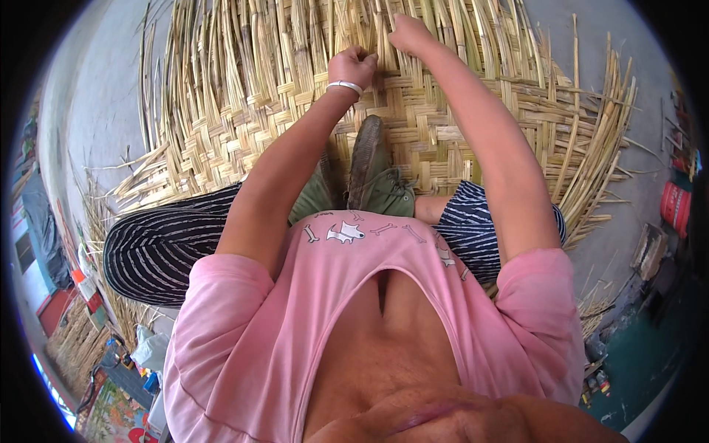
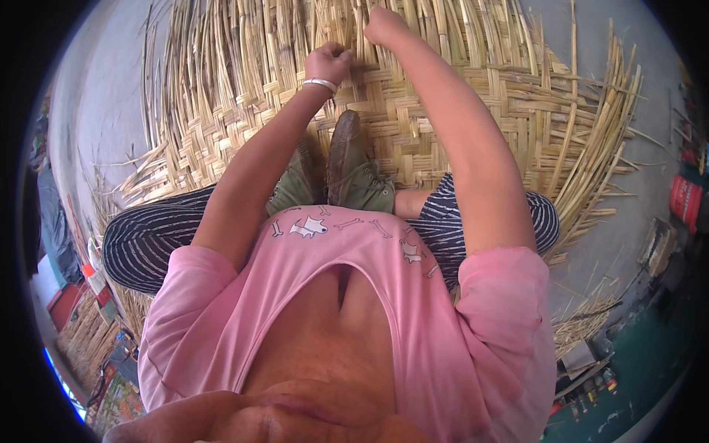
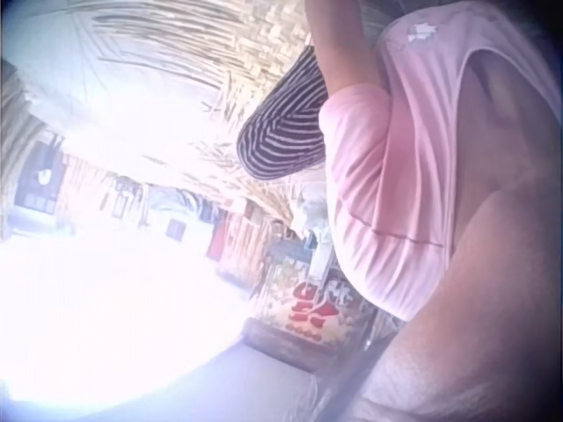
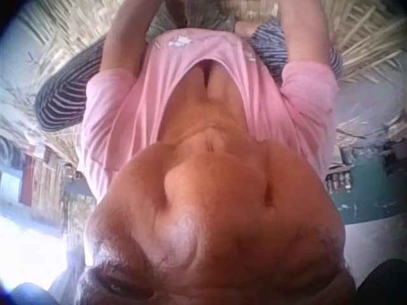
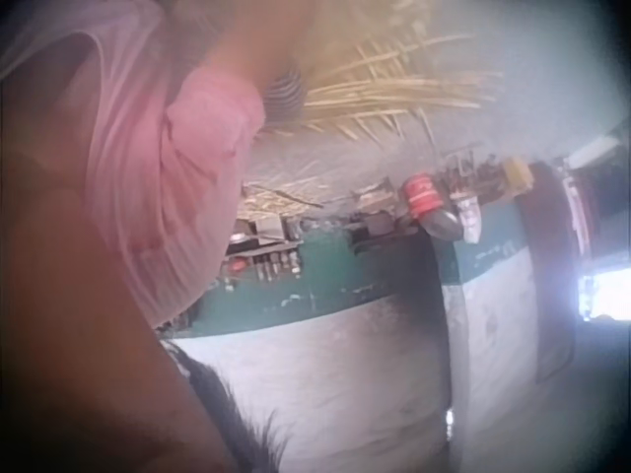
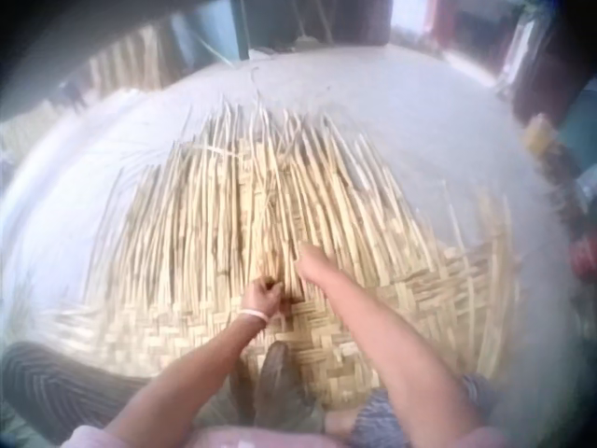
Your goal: The person sits on the floor and weaves a large circular mat or basket base using dried palm fronds. They interlace the fronds by hand, periodically adjusting the position of the mat and their legs to continue the weaving process.
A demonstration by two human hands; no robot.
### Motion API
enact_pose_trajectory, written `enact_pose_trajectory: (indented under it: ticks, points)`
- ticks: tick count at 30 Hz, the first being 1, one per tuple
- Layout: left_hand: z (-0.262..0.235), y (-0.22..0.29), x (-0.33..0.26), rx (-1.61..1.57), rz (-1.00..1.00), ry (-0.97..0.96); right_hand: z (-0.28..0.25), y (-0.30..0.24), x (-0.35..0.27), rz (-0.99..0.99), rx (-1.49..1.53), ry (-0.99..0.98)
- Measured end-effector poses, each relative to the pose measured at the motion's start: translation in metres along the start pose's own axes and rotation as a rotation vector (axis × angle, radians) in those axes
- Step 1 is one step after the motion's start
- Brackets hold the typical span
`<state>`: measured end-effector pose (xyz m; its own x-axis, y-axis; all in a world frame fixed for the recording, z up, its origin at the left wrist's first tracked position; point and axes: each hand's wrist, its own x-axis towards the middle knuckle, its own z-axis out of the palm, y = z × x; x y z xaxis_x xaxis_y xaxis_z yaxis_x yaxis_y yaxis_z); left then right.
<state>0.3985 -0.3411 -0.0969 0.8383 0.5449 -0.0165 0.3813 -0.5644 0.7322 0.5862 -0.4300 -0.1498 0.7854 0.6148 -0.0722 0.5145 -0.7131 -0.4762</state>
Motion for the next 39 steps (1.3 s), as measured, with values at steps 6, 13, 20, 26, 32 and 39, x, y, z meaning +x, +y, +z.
enact_pose_trajectory:
  ticks: [6,13,20,26,32,39]
  points:
    - [-0.002,-0.02,0.001,-0.179,-0.037,-0.035,-0.015,-0.03,0.016,0.177,0.15,-0.2]
    - [-0.002,-0.021,0.002,-0.226,-0.076,-0.058,-0.053,-0.043,-0.019,0.287,0.634,-0.288]
    - [0.006,-0.036,0.003,-0.255,-0.061,-0.042,-0.052,-0.045,-0.034,0.35,0.781,-0.251]
    - [0.007,-0.034,0.005,-0.258,-0.05,-0.074,-0.03,-0.03,-0.036,0.218,1.038,-0.17]
    - [0.012,-0.039,0.01,-0.273,-0.099,-0.119,-0.033,-0.021,-0.044,0.365,1.194,-0.191]
    - [0.012,-0.041,0.003,-0.149,0.016,-0.141,-0.041,-0.04,-0.054,0.253,1.118,-0.227]
